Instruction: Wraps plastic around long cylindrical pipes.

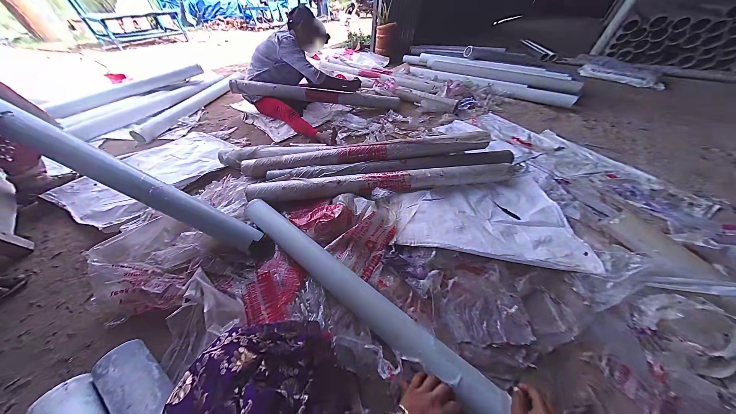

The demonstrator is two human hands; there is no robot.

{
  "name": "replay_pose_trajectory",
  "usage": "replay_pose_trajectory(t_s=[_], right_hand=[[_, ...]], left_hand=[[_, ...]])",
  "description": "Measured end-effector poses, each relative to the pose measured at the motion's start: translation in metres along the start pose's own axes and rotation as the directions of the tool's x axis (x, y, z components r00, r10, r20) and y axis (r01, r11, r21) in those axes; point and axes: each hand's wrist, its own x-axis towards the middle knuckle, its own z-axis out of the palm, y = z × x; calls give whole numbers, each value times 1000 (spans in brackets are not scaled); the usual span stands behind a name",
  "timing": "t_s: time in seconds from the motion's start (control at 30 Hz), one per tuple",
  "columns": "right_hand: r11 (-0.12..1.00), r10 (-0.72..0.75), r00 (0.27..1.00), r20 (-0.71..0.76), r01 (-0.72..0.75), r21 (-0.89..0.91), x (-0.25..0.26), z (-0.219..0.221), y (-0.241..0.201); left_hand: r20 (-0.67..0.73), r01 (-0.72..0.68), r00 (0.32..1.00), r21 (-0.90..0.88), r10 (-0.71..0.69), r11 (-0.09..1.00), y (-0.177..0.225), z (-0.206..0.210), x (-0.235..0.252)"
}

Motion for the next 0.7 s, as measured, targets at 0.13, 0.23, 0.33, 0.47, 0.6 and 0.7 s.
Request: replay_pose_trajectory(t_s=[0.13, 0.23, 0.33, 0.47, 0.6, 0.7], right_hand=[[995, -81, 991, -109, 86, 46, -10, -1, 3], [994, -90, 988, -123, 97, 54, -8, 2, 4], [995, -69, 991, -113, 76, 57, -7, 2, 3], [995, -77, 982, -172, 85, 44, -7, 4, 3], [994, -91, 970, -224, 103, 42, -8, 3, -3], [996, -76, 971, -225, 83, 24, -7, 4, -7]], left_hand=[[-109, 66, 992, 100, -55, 993, -9, -11, 30], [-51, 110, 993, 172, -102, 979, -9, -8, 37], [-47, 127, 992, 196, -120, 972, -1, -2, 35], [-81, 95, 994, 222, -79, 970, -4, 5, 26], [-53, 23, 999, 241, -10, 970, -14, 0, 32], [160, 85, 981, 174, -113, 981, -14, -16, 41]])
